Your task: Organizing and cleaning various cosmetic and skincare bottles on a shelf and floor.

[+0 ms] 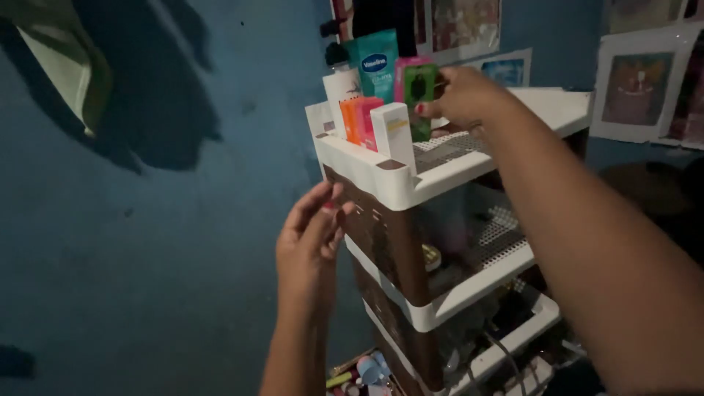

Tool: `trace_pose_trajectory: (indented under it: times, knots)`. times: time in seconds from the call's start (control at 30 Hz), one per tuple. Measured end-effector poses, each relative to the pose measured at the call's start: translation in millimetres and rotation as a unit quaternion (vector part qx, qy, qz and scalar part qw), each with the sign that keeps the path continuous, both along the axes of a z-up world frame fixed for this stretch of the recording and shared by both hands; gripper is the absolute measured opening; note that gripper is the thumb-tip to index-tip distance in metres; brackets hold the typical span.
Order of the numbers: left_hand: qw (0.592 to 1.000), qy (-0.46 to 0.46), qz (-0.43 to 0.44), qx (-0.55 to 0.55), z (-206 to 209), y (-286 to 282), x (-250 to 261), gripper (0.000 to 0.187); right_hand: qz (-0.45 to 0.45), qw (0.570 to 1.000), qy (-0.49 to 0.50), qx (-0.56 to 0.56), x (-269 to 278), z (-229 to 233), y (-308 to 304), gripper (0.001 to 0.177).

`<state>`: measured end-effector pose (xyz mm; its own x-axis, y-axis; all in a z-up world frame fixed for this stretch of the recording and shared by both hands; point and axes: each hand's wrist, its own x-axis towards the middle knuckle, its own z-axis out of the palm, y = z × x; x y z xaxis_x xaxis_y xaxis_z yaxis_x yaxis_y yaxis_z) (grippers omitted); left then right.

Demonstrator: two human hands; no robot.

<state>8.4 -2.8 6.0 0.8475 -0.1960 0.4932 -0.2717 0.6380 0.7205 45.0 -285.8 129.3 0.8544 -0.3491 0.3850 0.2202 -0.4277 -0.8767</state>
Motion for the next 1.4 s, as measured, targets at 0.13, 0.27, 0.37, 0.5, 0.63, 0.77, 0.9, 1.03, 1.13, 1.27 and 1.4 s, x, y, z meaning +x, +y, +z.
trace_pose_trajectory:
  times: [0.13,0.27,0.37,0.5,0.63,0.77,0.9,1.03,1.13,1.27,1.4]
  knots:
    - [1.0,-0.002,0.015,0.015,30.7,-11.9,25.8,0.042,0.009,0.998,0.066,0.002,48.6,-2.9,-13.5,0.051]
    - [0.999,-0.007,0.028,0.037,55.2,-22.2,44.7,0.042,0.038,0.996,0.079,0.022,82.2,-6.5,-25.2,0.046]
    - [0.996,-0.032,0.053,0.062,62.9,-24.9,70.7,0.04,0.052,0.993,0.103,-0.004,105.2,-1.3,-31.2,0.045]
    - [0.994,-0.042,0.06,0.086,66.3,-43.4,90.5,0.038,0.062,0.99,0.121,0.024,114.7,-7.1,-48.0,0.044]
    - [0.991,-0.044,0.082,0.097,65.4,-65.6,108.6,0.034,0.049,0.985,0.157,-0.047,128.7,-11.4,-58.8,0.051]
    - [0.982,-0.053,0.138,0.121,66.5,-85.8,114.1,0.03,0.071,0.985,0.139,-0.067,138.5,-22.7,-69.1,0.041]
    - [0.976,-0.082,0.15,0.132,63.3,-91.3,101.3,0.031,0.044,0.978,0.178,-0.098,141.4,-35.5,-73.8,0.06]
    - [0.971,-0.116,0.164,0.132,48.4,-99.8,113.0,0.032,0.01,0.956,0.172,-0.237,118.5,-32.8,-68.4,0.019]
    - [0.969,-0.128,0.179,0.112,49.4,-103.9,114.8,0.026,0.061,0.97,0.175,-0.156,126.6,-35.6,-73.2,0.015]
    - [0.964,-0.096,0.201,0.146,55.2,-106.2,111.4,0.019,0.055,0.95,0.147,-0.27,128.2,-36.7,-74.4,0.015]
    - [0.968,-0.071,0.19,0.147,62.1,-110.6,112.2,0.015,0.151,0.946,0.13,-0.257,150.5,-48.1,-83.5,0.014]
